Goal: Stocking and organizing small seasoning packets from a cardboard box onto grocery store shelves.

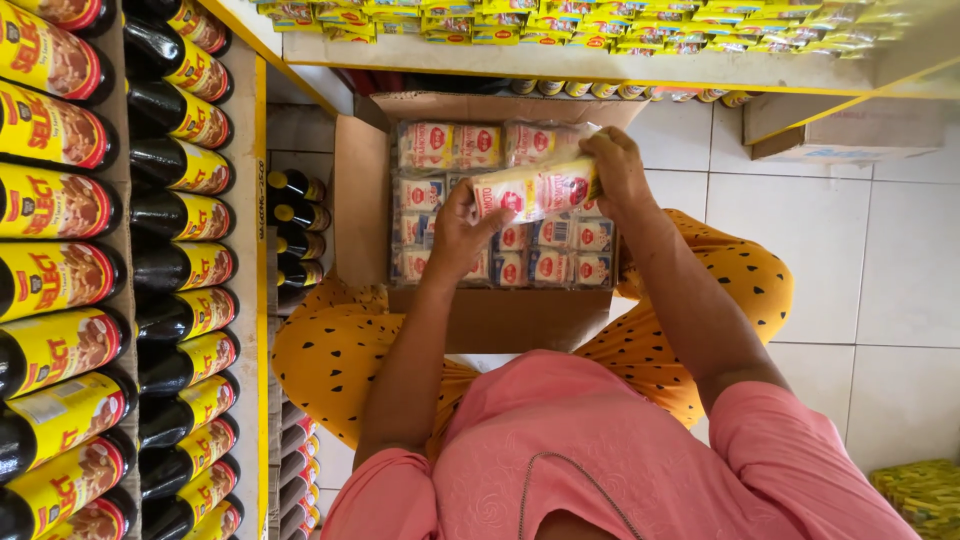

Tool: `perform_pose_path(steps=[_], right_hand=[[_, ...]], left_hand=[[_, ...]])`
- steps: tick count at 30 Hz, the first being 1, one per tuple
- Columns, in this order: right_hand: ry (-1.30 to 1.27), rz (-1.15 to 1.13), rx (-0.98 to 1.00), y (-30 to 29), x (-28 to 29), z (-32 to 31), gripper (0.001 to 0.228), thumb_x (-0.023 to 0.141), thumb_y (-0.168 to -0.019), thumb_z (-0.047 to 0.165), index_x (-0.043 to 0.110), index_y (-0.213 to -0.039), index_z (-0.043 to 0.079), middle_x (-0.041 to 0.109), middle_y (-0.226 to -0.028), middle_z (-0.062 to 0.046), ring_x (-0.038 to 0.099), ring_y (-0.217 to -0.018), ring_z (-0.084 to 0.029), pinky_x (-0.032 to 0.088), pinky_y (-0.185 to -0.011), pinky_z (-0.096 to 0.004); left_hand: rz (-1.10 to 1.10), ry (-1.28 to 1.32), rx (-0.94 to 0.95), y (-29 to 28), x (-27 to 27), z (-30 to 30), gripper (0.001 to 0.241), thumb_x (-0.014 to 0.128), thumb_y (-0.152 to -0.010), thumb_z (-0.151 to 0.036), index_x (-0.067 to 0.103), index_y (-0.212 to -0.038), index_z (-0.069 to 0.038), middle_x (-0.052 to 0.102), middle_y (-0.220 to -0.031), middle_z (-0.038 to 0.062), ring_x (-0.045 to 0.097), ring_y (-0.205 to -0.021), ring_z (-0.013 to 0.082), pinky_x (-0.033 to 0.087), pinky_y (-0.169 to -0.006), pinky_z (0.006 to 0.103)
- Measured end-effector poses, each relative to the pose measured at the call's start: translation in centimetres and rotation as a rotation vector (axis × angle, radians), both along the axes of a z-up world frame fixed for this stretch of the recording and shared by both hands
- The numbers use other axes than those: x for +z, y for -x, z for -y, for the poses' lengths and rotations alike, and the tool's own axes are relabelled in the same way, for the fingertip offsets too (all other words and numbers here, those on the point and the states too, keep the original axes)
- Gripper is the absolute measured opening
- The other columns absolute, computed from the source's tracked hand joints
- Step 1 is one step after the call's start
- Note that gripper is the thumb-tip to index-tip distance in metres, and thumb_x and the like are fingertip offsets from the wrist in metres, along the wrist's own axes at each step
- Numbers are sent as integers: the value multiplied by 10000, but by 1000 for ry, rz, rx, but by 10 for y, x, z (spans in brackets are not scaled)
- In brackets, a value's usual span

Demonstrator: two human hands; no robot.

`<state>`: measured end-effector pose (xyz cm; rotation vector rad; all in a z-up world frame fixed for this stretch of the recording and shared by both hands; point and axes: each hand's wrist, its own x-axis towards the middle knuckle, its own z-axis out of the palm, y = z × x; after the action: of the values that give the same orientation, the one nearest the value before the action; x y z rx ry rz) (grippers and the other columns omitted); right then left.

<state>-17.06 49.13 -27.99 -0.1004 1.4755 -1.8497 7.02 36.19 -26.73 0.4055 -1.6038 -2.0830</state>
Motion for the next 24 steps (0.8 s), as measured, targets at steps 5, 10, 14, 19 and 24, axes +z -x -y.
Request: perform_pose_path(steps=[5,10,14,19,24], right_hand=[[-144,170,152,-25,41,12,152,580,-907,114,540,-1051,86,612,-873,-130,684,-684,-236,611,-588,-378],[-32,214,452,-28,28,7,219,619,-995,75,580,-1207,35,695,-1147,-187,704,-983,-268,630,-833,-357],[-154,-568,556,-44,59,8,509,717,-925,99,516,-1392,86,570,-1312,-171,586,-1202,-252,564,-956,-388],[-262,-1379,335,-56,53,1,330,716,-1002,205,642,-1318,142,623,-1367,-164,608,-1326,-279,563,-1091,-458],[-172,-822,830,-94,85,-4,544,567,-1016,369,522,-1460,59,581,-1420,-186,576,-1263,-298,486,-1060,-476]], left_hand=[[-105,-118,208,4,-17,-2,354,821,-935,-302,640,-1082,-35,729,-1008,92,707,-932,140,620,-835,303],[-93,-137,432,1,-15,10,337,806,-894,-341,671,-934,-35,738,-840,65,718,-749,108,614,-664,284],[-184,-175,412,-3,-16,14,326,833,-923,-290,636,-927,-29,697,-866,26,615,-746,50,520,-664,229],[-152,-118,384,-6,-13,17,330,804,-945,-310,622,-879,-43,686,-801,17,595,-694,38,487,-614,213],[-120,64,464,-5,-8,14,339,743,-1000,-245,543,-800,-58,534,-735,-55,443,-693,19,386,-611,224]])
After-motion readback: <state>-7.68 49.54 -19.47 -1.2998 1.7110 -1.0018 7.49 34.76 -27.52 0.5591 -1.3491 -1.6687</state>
